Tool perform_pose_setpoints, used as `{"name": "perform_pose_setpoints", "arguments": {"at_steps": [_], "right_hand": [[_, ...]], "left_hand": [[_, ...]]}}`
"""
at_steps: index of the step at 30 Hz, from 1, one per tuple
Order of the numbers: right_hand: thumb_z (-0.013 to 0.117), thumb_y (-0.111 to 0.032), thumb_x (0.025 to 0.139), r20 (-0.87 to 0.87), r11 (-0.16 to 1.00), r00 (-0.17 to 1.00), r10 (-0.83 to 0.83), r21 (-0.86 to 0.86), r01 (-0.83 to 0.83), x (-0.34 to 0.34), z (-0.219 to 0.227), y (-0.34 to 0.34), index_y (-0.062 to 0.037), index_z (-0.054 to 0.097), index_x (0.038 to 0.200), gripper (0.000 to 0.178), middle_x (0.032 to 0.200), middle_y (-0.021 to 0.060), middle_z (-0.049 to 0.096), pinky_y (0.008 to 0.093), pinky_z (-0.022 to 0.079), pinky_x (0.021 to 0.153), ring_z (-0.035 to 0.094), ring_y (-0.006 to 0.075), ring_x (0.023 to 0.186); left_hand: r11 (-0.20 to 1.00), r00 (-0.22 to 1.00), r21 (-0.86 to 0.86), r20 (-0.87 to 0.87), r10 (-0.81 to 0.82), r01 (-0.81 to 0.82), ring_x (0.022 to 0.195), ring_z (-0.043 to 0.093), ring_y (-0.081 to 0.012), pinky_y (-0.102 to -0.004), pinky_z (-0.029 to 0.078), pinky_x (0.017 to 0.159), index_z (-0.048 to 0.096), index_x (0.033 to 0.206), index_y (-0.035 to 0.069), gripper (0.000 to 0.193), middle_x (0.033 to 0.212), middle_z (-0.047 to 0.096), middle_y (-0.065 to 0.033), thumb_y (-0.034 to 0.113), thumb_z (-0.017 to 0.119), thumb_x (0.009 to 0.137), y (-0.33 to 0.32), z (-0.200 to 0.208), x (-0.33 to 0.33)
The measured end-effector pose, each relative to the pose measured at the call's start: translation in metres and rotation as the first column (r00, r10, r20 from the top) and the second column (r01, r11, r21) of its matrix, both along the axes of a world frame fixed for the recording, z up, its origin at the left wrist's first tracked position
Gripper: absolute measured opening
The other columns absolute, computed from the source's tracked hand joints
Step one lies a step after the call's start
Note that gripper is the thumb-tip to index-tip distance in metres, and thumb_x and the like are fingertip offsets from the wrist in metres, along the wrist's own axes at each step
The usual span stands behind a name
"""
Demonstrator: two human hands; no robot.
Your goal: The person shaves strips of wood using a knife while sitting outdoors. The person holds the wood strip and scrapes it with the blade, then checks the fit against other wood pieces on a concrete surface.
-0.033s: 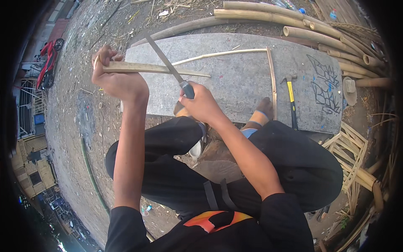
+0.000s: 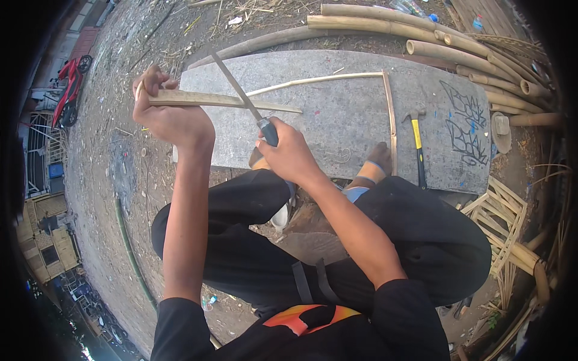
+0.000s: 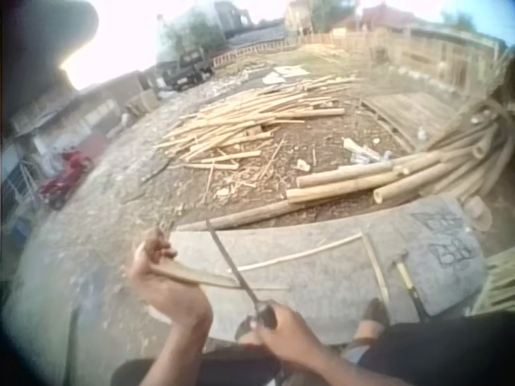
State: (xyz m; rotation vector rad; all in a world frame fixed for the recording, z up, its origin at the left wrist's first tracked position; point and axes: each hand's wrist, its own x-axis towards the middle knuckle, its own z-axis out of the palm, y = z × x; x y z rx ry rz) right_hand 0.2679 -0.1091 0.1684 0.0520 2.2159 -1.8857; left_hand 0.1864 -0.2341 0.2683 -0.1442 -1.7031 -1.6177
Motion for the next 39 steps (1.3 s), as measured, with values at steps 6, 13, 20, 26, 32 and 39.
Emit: {"name": "perform_pose_setpoints", "arguments": {"at_steps": [6,13,20,26,32,39], "right_hand": [[0.063,-0.007,0.085,-0.186,0.98,0.979,-0.078,0.165,0.109,0.005,-0.003,-0.003,0.0019,0.057,0.102,0.021,0.077,0.0203,0.066,0.0425,0.049,0.065,0.068,0.0372,0.075],[0.062,-0.012,0.088,-0.083,0.98,0.996,0.032,0.196,-0.015,0.004,0.042,0.007,0.0017,0.049,0.116,0.033,0.075,0.0226,0.061,0.0442,0.047,0.065,0.062,0.0413,0.07],[0.057,-0.008,0.091,-0.147,0.981,0.985,0.087,0.185,-0.06,0.011,0.037,0.012,0.004,0.04,0.112,0.029,0.071,0.0281,0.06,0.0551,0.044,0.063,0.06,0.0514,0.073],[0.057,-0.009,0.089,-0.178,0.987,0.977,0.115,0.134,-0.091,0.015,0.068,0.012,0.0054,0.039,0.111,0.031,0.07,0.0316,0.059,0.058,0.043,0.063,0.059,0.0536,0.073],[0.056,-0.013,0.091,-0.06,0.968,0.993,0.104,0.237,-0.087,0.003,0.03,0.015,0.0064,0.04,0.116,0.036,0.072,0.0313,0.06,0.057,0.043,0.067,0.059,0.0533,0.076],[0.056,-0.018,0.094,-0.009,0.986,0.986,0.164,-0.016,-0.164,0.012,0.08,0.024,0.0034,0.039,0.117,0.035,0.072,0.0305,0.06,0.0568,0.043,0.069,0.059,0.0534,0.077]], "left_hand": [[0.999,0.999,-0.017,-0.041,0.031,-0.031,0.089,0.04,-0.0159,-0.0317,0.032,0.082,0.047,0.086,0.002,0.028,0.097,0.045,-0.0049,0.019,0.027,0.095,0.016,0.0,0.001],[1.0,0.999,-0.009,-0.043,0.024,-0.024,0.089,0.039,-0.0178,-0.0319,0.032,0.081,0.045,0.086,-0.001,0.027,0.094,0.041,-0.0076,0.021,0.03,0.093,0.013,0.006,0.002],[1.0,1.0,-0.017,0.003,-0.005,0.005,0.087,0.03,-0.0189,-0.0306,0.028,0.082,0.038,0.084,0.003,0.027,0.091,0.029,-0.0073,0.028,0.033,0.09,0.023,0.008,0.008],[0.996,0.996,0.011,-0.019,-0.093,0.093,0.086,0.028,-0.018,-0.0305,0.027,0.081,0.035,0.084,0.004,0.026,0.093,0.026,-0.0065,0.03,0.035,0.089,0.019,0.007,0.01],[0.997,0.997,-0.006,0.007,-0.071,0.071,0.085,0.029,-0.0182,-0.0311,0.028,0.084,0.036,0.082,0.005,0.026,0.093,0.027,-0.0066,0.029,0.033,0.091,0.025,0.008,0.012],[0.997,0.997,-0.01,0.01,-0.076,0.076,0.086,0.029,-0.0177,-0.0307,0.028,0.084,0.036,0.081,0.005,0.027,0.091,0.029,-0.0067,0.029,0.032,0.092,0.018,0.005,0.011]]}}
